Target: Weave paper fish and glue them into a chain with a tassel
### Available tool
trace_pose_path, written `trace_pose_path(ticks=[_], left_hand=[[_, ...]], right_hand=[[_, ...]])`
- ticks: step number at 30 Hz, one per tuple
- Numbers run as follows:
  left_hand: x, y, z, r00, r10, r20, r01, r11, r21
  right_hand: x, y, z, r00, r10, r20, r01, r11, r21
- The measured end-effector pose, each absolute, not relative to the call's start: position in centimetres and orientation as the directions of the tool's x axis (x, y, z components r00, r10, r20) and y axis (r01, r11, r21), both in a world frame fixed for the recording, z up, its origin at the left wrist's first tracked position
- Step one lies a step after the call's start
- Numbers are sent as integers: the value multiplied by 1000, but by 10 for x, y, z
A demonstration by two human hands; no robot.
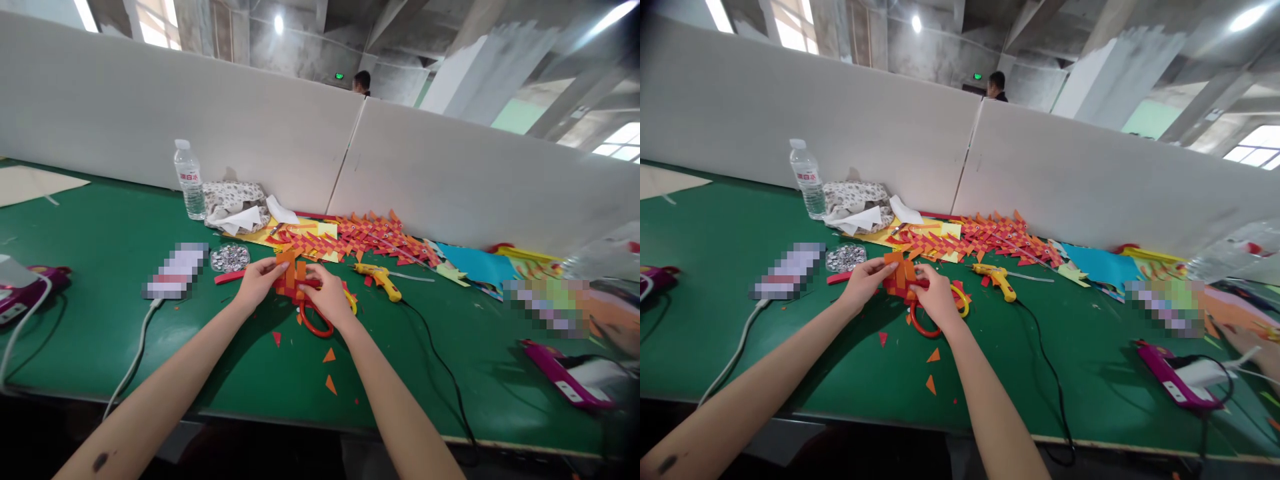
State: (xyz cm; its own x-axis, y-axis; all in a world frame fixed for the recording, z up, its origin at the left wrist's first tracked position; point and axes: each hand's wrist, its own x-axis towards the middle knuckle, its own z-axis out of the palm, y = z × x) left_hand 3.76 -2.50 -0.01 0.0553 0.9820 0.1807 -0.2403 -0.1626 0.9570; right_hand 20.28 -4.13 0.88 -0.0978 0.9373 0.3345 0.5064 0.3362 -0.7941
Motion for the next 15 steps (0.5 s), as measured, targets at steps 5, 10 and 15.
trace_pose_path(ticks=[5,10,15], left_hand=[[37,-25,1,30,979,203,-248,-189,950],[40,-26,-1,121,975,185,-261,-149,954],[40,-22,-8,122,977,177,-257,-141,956]], right_hand=[[204,-40,7,-94,937,337,474,340,-812],[201,-42,7,-109,912,395,456,399,-796],[201,-42,8,-34,918,395,506,357,-785]])
